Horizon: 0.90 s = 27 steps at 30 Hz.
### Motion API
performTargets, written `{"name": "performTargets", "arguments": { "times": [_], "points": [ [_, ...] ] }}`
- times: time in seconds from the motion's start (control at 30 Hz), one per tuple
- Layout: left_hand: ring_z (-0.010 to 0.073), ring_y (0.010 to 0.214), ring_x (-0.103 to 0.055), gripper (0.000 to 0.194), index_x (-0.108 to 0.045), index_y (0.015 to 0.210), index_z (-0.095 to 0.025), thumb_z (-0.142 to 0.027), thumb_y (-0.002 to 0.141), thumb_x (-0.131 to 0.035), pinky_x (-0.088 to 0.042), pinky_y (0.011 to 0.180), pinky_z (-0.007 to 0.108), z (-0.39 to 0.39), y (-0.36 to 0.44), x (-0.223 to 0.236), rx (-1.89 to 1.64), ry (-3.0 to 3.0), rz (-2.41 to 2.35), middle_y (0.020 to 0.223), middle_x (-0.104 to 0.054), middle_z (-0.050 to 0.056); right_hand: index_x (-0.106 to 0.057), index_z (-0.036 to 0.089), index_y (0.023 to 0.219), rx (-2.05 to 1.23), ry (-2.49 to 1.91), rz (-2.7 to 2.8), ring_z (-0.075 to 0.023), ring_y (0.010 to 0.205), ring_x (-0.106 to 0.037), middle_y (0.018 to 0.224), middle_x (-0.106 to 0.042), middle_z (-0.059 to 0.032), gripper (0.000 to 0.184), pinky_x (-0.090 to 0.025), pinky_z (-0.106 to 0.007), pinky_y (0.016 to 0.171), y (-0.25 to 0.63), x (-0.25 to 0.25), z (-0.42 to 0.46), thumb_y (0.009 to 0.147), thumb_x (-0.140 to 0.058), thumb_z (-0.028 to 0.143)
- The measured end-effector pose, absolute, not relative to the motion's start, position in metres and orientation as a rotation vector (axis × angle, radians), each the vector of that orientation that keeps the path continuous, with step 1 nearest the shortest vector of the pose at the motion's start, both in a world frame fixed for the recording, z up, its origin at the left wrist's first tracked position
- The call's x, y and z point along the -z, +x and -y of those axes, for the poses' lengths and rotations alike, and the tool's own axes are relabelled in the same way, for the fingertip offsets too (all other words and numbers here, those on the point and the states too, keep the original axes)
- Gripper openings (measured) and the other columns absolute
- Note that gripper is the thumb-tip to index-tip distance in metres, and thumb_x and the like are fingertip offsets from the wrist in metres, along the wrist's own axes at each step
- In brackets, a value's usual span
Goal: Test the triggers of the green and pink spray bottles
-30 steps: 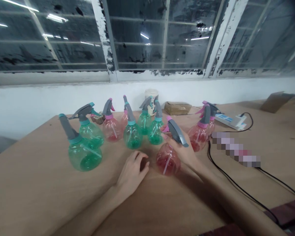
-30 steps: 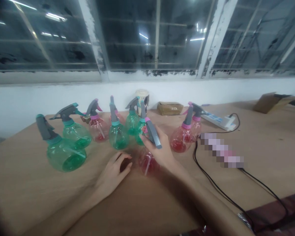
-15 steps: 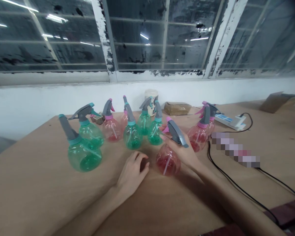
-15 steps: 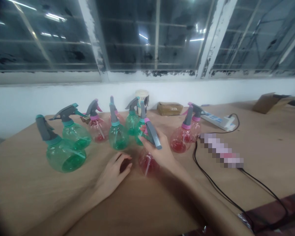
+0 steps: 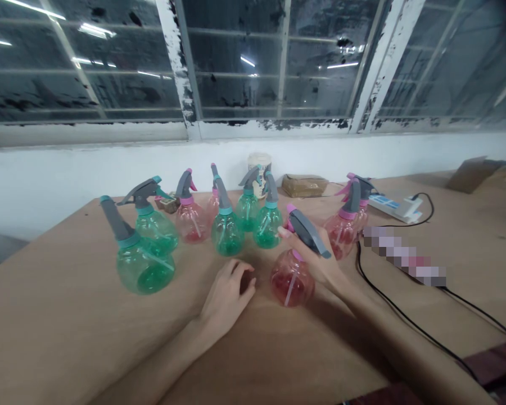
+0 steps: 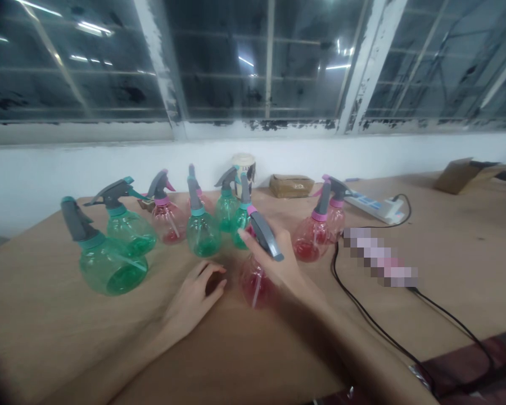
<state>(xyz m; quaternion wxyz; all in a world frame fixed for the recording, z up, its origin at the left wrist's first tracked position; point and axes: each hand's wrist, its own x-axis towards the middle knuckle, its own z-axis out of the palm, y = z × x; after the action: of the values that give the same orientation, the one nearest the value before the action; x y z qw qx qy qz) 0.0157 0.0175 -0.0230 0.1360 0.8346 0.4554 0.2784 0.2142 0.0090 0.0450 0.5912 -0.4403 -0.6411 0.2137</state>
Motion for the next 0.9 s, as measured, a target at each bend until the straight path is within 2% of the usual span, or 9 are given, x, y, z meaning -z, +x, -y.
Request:
{"name": "performTargets", "arguments": {
  "times": [0.23, 0.43, 0.63, 0.77, 0.9],
  "points": [
    [0.019, 0.093, -0.056, 0.011, -0.054, 0.093, -0.021, -0.018, 0.084, -0.049, -0.045, 0.083, 0.034, -0.018, 0.016, 0.023, -0.8, 2.406, -1.33, 0.099, -0.056, 0.002, -0.055, 0.02, 0.076, -0.554, -1.047, 1.468, -0.0127, 0.06, -0.05, 0.067, -0.055, 0.0019, 0.016, -0.041, -0.025, 0.056, 0.217, -0.039, -0.011, 0.079, -0.059, 0.036],
    [0.0195, 0.093, -0.056, 0.012, -0.053, 0.093, -0.021, -0.017, 0.083, -0.049, -0.046, 0.083, 0.035, -0.017, 0.016, 0.022, -0.787, 2.401, -1.338, 0.099, -0.056, 0.003, -0.06, 0.023, 0.091, -0.551, -1.008, 1.462, -0.0178, 0.078, -0.06, 0.088, -0.065, -0.0022, 0.02, -0.047, -0.033, 0.076, 0.216, -0.036, -0.017, 0.076, -0.061, 0.036],
    [0.0207, 0.094, -0.057, 0.014, -0.054, 0.094, -0.021, -0.015, 0.081, -0.05, -0.046, 0.084, 0.037, -0.018, 0.016, 0.024, -0.794, 2.409, -1.337, 0.101, -0.056, 0.003, -0.06, 0.022, 0.101, -0.595, -0.988, 1.413, -0.0213, 0.092, -0.062, 0.101, -0.066, -0.005, 0.03, -0.048, -0.038, 0.085, 0.215, -0.033, -0.019, 0.074, -0.064, 0.034],
    [0.0209, 0.094, -0.057, 0.015, -0.054, 0.094, -0.021, -0.015, 0.081, -0.05, -0.046, 0.084, 0.037, -0.018, 0.016, 0.025, -0.795, 2.411, -1.337, 0.101, -0.056, 0.003, -0.059, 0.023, 0.108, -0.624, -0.969, 1.379, -0.0225, 0.096, -0.062, 0.103, -0.067, -0.0059, 0.037, -0.048, -0.04, 0.087, 0.214, -0.034, -0.019, 0.074, -0.065, 0.035],
    [0.0202, 0.094, -0.056, 0.014, -0.053, 0.093, -0.022, -0.015, 0.081, -0.05, -0.045, 0.084, 0.037, -0.018, 0.015, 0.027, -0.817, 2.412, -1.327, 0.1, -0.056, 0.002, -0.062, 0.023, 0.104, -0.614, -0.968, 1.39, -0.0221, 0.093, -0.063, 0.1, -0.068, -0.006, 0.033, -0.05, -0.039, 0.083, 0.214, -0.032, -0.02, 0.074, -0.065, 0.036]
  ]
}}
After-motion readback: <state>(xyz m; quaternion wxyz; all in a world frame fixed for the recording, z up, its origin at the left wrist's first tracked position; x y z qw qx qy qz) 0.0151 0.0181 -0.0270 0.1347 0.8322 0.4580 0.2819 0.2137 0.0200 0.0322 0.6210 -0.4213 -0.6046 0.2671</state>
